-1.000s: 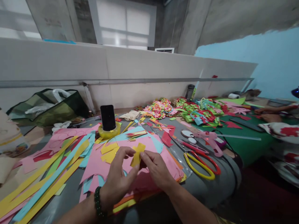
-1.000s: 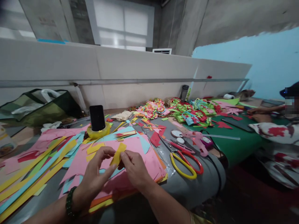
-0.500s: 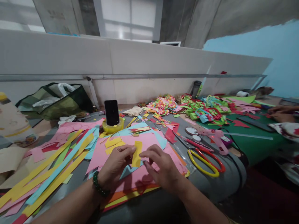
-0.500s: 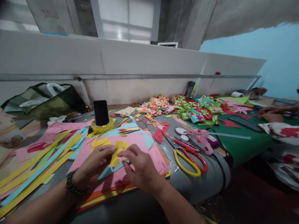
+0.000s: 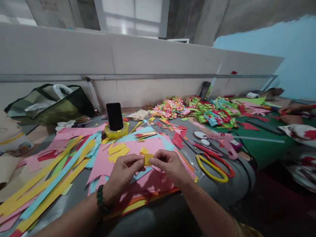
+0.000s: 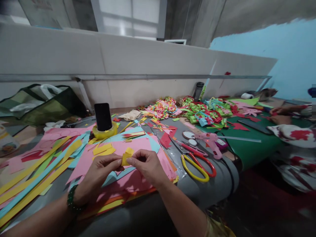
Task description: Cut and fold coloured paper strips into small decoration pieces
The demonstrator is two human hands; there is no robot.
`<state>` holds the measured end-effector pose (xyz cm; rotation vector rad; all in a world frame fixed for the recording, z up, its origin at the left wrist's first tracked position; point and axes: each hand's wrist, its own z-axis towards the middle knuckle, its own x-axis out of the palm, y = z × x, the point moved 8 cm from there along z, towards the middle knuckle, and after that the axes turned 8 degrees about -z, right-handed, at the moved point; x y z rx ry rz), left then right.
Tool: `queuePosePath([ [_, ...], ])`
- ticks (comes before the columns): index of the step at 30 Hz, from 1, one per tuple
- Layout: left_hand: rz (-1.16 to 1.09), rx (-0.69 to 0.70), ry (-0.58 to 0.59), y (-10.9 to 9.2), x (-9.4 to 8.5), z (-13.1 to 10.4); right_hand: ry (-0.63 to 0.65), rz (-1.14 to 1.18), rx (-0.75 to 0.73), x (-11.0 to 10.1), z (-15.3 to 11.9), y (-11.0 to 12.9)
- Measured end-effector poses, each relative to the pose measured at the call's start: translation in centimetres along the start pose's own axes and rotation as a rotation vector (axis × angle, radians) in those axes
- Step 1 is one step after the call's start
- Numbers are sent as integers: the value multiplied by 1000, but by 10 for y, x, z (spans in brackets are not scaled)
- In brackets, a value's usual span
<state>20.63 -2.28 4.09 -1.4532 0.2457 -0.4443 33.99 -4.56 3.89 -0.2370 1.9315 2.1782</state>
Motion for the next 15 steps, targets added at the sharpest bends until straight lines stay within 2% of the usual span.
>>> queuePosePath([
  [8,77,66,28,-4,4,-1,2,27,49,-1,0,-2],
  [15,121,94,38,-5,5,-2,22,33,33,1,2,-7],
])
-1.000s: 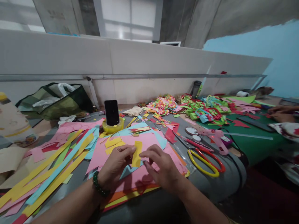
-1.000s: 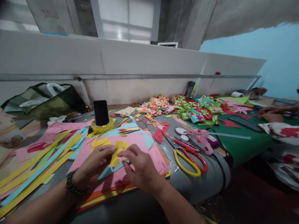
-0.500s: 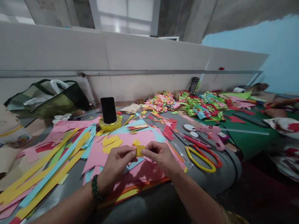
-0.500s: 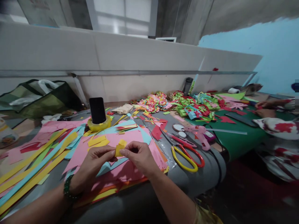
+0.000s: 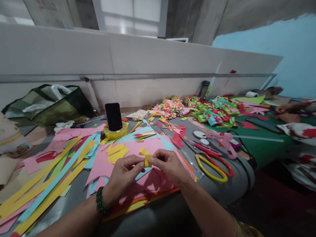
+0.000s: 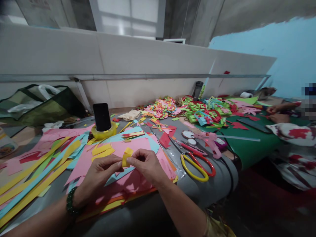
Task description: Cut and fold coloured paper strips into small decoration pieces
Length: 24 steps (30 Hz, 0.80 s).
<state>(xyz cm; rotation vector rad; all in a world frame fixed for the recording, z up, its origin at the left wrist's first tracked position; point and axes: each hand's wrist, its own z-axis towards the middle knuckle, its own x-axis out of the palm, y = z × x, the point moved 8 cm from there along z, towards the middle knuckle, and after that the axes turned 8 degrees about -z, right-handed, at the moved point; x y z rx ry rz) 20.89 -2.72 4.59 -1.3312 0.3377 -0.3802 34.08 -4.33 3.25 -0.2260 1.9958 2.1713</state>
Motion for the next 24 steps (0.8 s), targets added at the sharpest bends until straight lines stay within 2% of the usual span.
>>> queuePosePath([
  [5,21,-9,25,2,2,-1,-22,67,-57,-1,0,7],
  [12,-85,-85,69,8,8,-2,10,217,-30,6,-1,8],
  [24,-34,-54,108,10,11,-2,-31,138,-28,6,-1,6],
])
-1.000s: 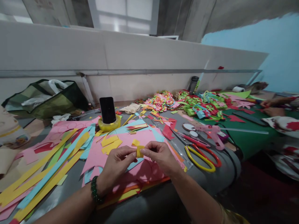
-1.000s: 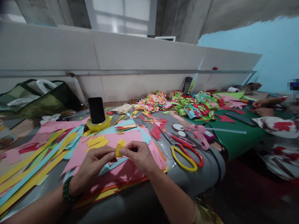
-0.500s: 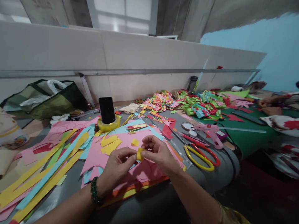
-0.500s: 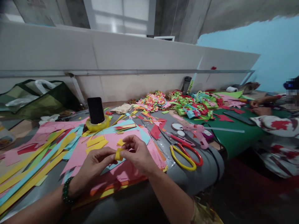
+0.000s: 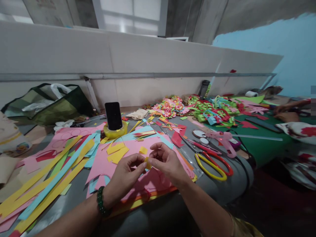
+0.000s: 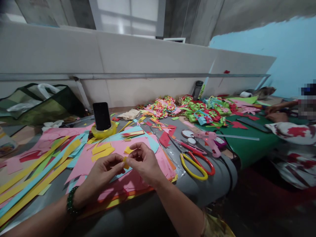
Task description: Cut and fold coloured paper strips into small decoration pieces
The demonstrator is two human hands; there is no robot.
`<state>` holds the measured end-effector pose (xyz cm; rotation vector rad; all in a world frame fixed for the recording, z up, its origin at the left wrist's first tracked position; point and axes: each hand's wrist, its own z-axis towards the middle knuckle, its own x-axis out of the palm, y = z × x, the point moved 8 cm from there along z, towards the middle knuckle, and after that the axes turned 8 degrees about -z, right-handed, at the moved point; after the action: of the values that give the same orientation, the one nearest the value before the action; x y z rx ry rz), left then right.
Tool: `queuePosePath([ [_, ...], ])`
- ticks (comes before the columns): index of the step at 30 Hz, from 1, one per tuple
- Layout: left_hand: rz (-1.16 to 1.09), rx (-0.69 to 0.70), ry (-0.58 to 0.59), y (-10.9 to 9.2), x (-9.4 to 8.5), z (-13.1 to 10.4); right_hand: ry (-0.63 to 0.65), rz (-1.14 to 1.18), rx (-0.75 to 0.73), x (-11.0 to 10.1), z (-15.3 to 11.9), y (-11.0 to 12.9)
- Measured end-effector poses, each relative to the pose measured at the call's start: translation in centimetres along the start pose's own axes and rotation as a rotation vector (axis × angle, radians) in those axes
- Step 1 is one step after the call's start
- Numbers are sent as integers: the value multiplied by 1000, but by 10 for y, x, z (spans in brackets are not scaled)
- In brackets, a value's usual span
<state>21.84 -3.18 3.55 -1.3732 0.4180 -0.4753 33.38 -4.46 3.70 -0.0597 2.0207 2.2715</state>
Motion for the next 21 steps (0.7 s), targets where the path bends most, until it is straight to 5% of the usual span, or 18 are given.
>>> queuePosePath([
  [12,24,4,-8,-2,1,0,-26,-8,-32,2,-1,0],
  [17,46,20,-43,-5,-4,1,-17,-234,-101,1,-2,10],
  [21,-102,-54,-160,6,-26,6,301,-546,-127,15,-15,17],
])
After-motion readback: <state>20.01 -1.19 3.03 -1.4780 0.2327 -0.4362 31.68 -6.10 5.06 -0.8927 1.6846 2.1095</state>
